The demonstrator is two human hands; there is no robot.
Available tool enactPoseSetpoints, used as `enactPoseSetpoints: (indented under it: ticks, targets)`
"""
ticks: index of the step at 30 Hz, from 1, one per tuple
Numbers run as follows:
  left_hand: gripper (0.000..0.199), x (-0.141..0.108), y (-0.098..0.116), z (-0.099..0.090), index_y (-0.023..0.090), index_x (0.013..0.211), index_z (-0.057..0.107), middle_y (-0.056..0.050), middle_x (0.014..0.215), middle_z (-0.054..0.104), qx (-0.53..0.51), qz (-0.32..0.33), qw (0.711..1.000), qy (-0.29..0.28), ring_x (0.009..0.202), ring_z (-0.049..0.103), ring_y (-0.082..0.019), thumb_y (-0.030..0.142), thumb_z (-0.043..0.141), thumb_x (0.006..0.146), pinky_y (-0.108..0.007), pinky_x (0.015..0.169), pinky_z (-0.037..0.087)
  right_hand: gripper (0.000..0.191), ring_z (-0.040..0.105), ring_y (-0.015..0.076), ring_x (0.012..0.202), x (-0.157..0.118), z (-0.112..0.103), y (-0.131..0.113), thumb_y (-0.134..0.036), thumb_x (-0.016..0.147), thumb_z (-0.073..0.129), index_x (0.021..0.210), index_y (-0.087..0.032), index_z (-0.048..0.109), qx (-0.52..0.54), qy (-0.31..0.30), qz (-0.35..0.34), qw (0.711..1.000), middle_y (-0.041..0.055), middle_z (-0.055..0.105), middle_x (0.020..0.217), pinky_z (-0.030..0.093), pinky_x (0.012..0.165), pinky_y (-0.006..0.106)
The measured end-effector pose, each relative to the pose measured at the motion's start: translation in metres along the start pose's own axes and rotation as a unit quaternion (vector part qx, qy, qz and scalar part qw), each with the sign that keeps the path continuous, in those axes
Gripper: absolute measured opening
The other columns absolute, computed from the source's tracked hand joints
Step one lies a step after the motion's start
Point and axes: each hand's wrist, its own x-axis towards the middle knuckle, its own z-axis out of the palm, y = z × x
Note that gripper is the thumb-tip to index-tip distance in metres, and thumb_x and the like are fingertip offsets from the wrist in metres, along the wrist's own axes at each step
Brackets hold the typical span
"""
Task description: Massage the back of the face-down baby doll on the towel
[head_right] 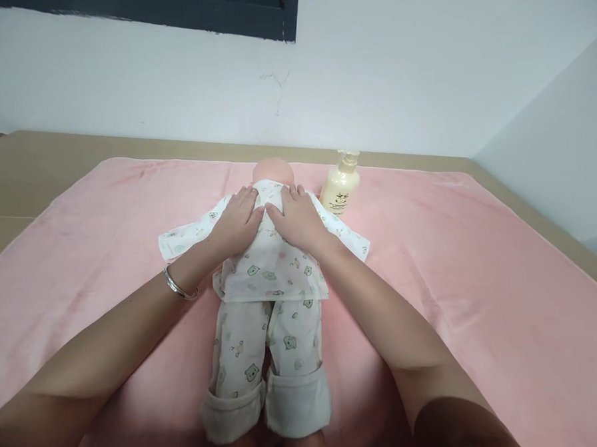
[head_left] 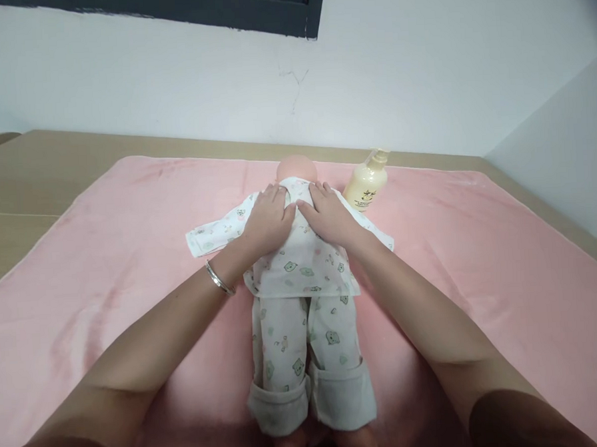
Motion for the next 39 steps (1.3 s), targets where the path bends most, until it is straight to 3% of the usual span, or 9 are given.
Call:
enactPoseSetpoints:
  ticks: [7,12,15,18,22,25,30,34,39]
  targets:
    - [0.043,-0.012,0.024,-0.006,0.0,0.125,0.059,-0.026,0.136,0.062,0.053,0.073,0.995,0.031,0.134,0.055,-0.034,0.017,0.03,0.097,-0.052,0.12,0.039,0.066,0.027,0.04,0.156,-0.002,0.009,-0.001,-0.04,0.103,0.025,0.156,-0.001,0.035,-0.039,0.024,-0.016,0.999,0.023,0.036,0.164,0.024,0.126,0.06]
    - [0.031,0.008,0.004,-0.024,0.017,0.1,0.065,-0.012,0.11,0.074,-0.086,-0.073,0.993,-0.019,0.101,0.067,-0.024,0.027,0.036,0.097,-0.038,0.095,0.053,0.062,0.033,0.0418,0.153,-0.035,0.021,-0.021,-0.03,0.102,0.027,0.151,0.005,0.039,-0.121,0.07,-0.074,0.987,0.03,0.041,0.158,0.031,0.122,0.06]
    - [0.038,0.015,-0.007,-0.023,0.016,0.102,0.066,-0.013,0.115,0.072,-0.085,-0.097,0.991,-0.019,0.105,0.065,-0.024,0.031,0.032,0.1,-0.038,0.099,0.051,0.055,0.042,0.0409,0.146,-0.04,0.013,-0.03,-0.026,0.101,0.028,0.142,0.004,0.05,-0.129,0.059,-0.097,0.985,0.0305,0.048,0.152,0.034,0.121,0.057]
    - [0.041,0.006,0.004,-0.015,0.008,0.116,0.063,-0.019,0.123,0.068,-0.002,-0.06,0.998,-0.006,0.117,0.062,-0.028,0.027,0.03,0.1,-0.044,0.108,0.048,0.05,0.056,0.0366,0.133,-0.023,-0.001,-0.023,-0.029,0.102,0.026,0.128,-0.002,0.06,-0.059,0.031,-0.066,0.996,0.026,0.062,0.137,0.042,0.115,0.052]
    - [0.039,-0.015,0.032,-0.012,0.003,0.116,0.063,-0.024,0.125,0.066,0.089,0.023,0.996,0.014,0.13,0.056,-0.033,0.022,0.034,0.099,-0.048,0.118,0.04,0.057,0.036,0.0358,0.151,0.006,-0.006,0.0,-0.037,0.103,0.029,0.142,-0.001,0.05,0.001,0.014,-0.009,1.0,0.0246,0.044,0.157,0.03,0.125,0.051]
    - [0.032,-0.018,0.039,-0.019,0.011,0.094,0.067,-0.018,0.102,0.07,0.072,0.013,0.997,0.011,0.11,0.065,-0.031,0.021,0.036,0.098,-0.045,0.104,0.049,0.065,0.019,0.0355,0.159,0.009,-0.002,0.004,-0.039,0.103,0.03,0.153,0.002,0.036,-0.012,-0.001,-0.003,1.0,0.0232,0.029,0.167,0.02,0.13,0.051]
    - [0.024,-0.002,0.026,-0.029,0.018,0.086,0.064,-0.008,0.086,0.07,-0.06,-0.115,0.992,0.005,0.079,0.064,-0.023,0.022,0.041,0.095,-0.037,0.074,0.05,0.056,0.043,0.0381,0.145,-0.02,-0.007,-0.024,-0.032,0.105,0.024,0.14,0.004,0.049,-0.105,-0.007,-0.011,0.994,0.0272,0.05,0.15,0.034,0.121,0.05]
    - [0.023,0.008,0.017,-0.024,0.018,0.098,0.065,-0.01,0.103,0.072,-0.09,-0.116,0.989,0.012,0.095,0.065,-0.025,0.02,0.042,0.093,-0.037,0.086,0.051,0.053,0.047,0.0393,0.139,-0.035,-0.015,-0.038,-0.029,0.105,0.025,0.14,0.004,0.047,-0.15,-0.04,-0.008,0.988,0.028,0.054,0.144,0.038,0.116,0.049]
    - [0.036,0.0,0.023,-0.014,0.01,0.109,0.064,-0.018,0.116,0.068,0.024,-0.042,0.999,-0.007,0.112,0.062,-0.03,0.018,0.031,0.098,-0.045,0.105,0.048,0.053,0.05,0.0385,0.135,-0.012,-0.01,-0.015,-0.04,0.105,0.024,0.133,-0.005,0.053,-0.084,-0.026,-0.014,0.996,0.0254,0.055,0.144,0.042,0.111,0.051]
